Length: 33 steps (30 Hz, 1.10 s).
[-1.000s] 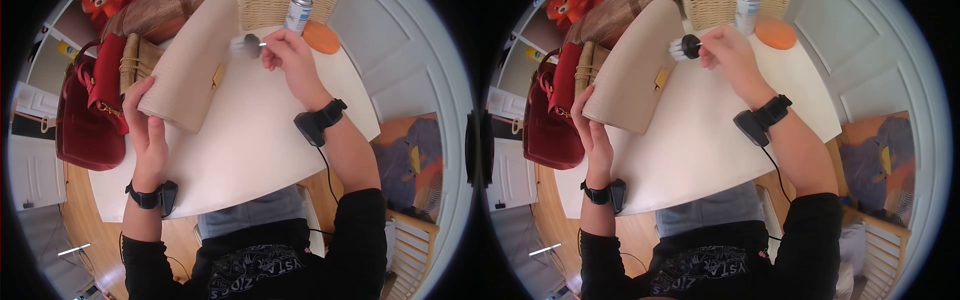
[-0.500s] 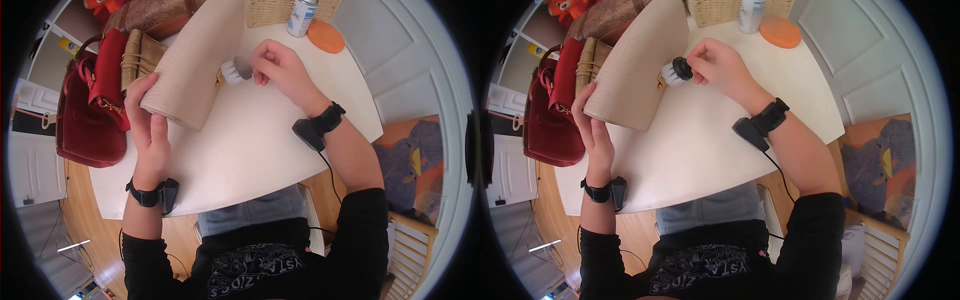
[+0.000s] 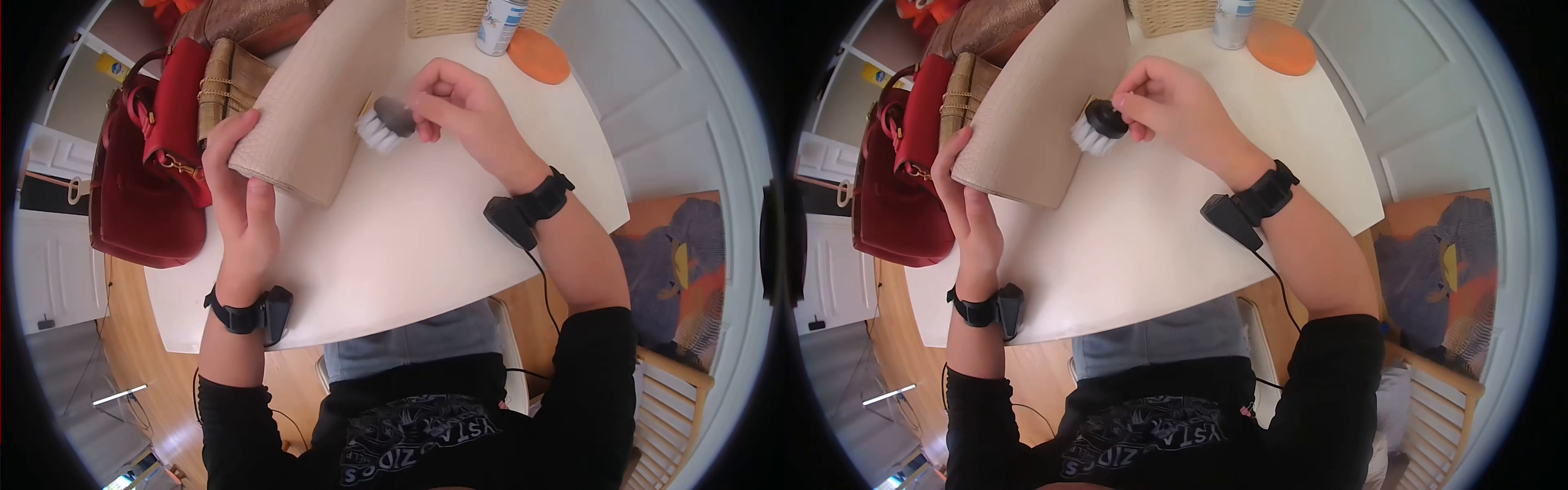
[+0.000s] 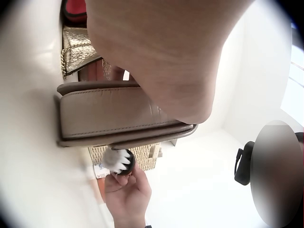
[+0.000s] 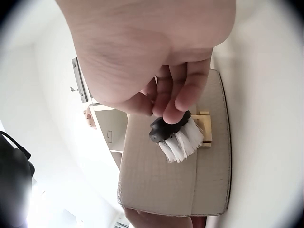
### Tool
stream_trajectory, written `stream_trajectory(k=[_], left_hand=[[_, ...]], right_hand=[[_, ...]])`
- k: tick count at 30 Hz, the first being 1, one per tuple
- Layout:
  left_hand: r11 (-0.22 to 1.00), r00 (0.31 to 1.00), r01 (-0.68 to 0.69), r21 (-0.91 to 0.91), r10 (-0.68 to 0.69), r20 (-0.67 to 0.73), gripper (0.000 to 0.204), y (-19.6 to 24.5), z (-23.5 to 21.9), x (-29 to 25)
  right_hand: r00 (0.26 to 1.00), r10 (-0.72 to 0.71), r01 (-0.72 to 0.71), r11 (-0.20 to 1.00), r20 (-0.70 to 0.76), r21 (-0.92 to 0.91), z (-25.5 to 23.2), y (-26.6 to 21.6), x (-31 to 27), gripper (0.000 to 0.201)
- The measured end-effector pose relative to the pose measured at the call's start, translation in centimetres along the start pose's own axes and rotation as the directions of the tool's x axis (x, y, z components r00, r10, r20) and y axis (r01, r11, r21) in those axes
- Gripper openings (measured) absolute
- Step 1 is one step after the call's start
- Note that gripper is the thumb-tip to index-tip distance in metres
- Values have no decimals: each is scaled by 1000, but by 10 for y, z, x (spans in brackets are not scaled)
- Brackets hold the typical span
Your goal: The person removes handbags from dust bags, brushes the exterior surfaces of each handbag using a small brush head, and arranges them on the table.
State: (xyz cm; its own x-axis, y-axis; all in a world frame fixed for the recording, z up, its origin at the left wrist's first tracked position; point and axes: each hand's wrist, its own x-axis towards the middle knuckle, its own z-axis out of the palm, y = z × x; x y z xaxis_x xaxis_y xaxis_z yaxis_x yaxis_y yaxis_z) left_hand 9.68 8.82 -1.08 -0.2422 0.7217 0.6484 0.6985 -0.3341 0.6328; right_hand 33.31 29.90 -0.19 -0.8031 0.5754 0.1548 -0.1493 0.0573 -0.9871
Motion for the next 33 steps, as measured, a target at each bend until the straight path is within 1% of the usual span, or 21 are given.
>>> stream_trajectory(k=[1,3,4,6,7,9,11,13,14,16,17,19,20,22,23,25,26,28,29,31,33], left_hand=[[1000,999,-1,-22,0,-33,63,0,1,0],[1000,1000,-2,2,2,-4,62,-4,-1,-2],[1000,1000,-5,29,4,24,62,-5,-3,-1],[999,999,-18,30,17,27,61,-3,-3,1],[1000,1000,-13,27,13,27,61,-3,-2,0],[998,999,-22,58,20,30,60,0,-3,1],[996,999,-34,85,31,34,59,1,-3,-1],[998,999,-34,45,32,39,58,0,-3,1],[998,999,-33,45,31,41,58,-1,-3,1],[1000,1000,-9,28,8,24,57,0,-3,-1],[999,1000,-7,31,7,18,57,0,-4,-1],[998,997,-64,25,63,52,57,1,-3,3],[997,996,-73,22,72,51,57,1,-2,4],[998,998,-50,46,49,28,56,-2,-2,1],[998,998,-51,44,49,38,56,-3,-1,1],[999,1000,-6,44,6,12,57,-1,-3,-1],[999,1000,1,47,-2,5,57,1,-3,0],[998,997,-54,19,52,61,59,4,-3,3],[999,997,-49,16,48,58,59,4,-2,1],[999,999,-26,44,24,39,59,3,-3,1],[1000,999,-12,16,12,30,60,-3,-3,0]], right_hand=[[1000,4,-4,1000,0,-1,2,5,-1,7],[1000,29,-27,987,10,-159,10,15,0,5],[1000,21,-20,987,4,-157,9,10,-1,5],[998,50,-57,985,-45,-165,8,-1,-3,4],[998,49,-56,985,-42,-164,5,-1,-1,4],[994,-77,75,996,-71,-41,-1,1,0,6],[996,-50,44,996,-80,-72,5,2,0,6],[995,24,-37,990,-97,-134,8,6,0,7],[995,26,-39,990,-97,-133,5,5,0,7],[987,-85,73,993,-139,-88,-3,2,2,7],[987,-86,74,993,-133,-89,-3,1,2,7],[978,-92,97,995,-186,19,-5,-4,1,8],[977,-99,104,995,-190,14,-4,-4,1,8],[989,42,-62,988,-143,-138,2,4,1,10],[987,45,-65,989,-152,-132,-1,4,0,10],[983,-54,32,992,-176,-124,-6,0,2,11],[985,-50,29,992,-166,-124,-6,-1,2,11],[960,-104,87,993,-261,-78,-6,-4,2,11],[960,-100,82,993,-260,-81,-5,0,3,11],[990,5,-30,985,-143,-170,-3,12,5,13],[990,3,-27,986,-142,-163,-3,13,5,13]])
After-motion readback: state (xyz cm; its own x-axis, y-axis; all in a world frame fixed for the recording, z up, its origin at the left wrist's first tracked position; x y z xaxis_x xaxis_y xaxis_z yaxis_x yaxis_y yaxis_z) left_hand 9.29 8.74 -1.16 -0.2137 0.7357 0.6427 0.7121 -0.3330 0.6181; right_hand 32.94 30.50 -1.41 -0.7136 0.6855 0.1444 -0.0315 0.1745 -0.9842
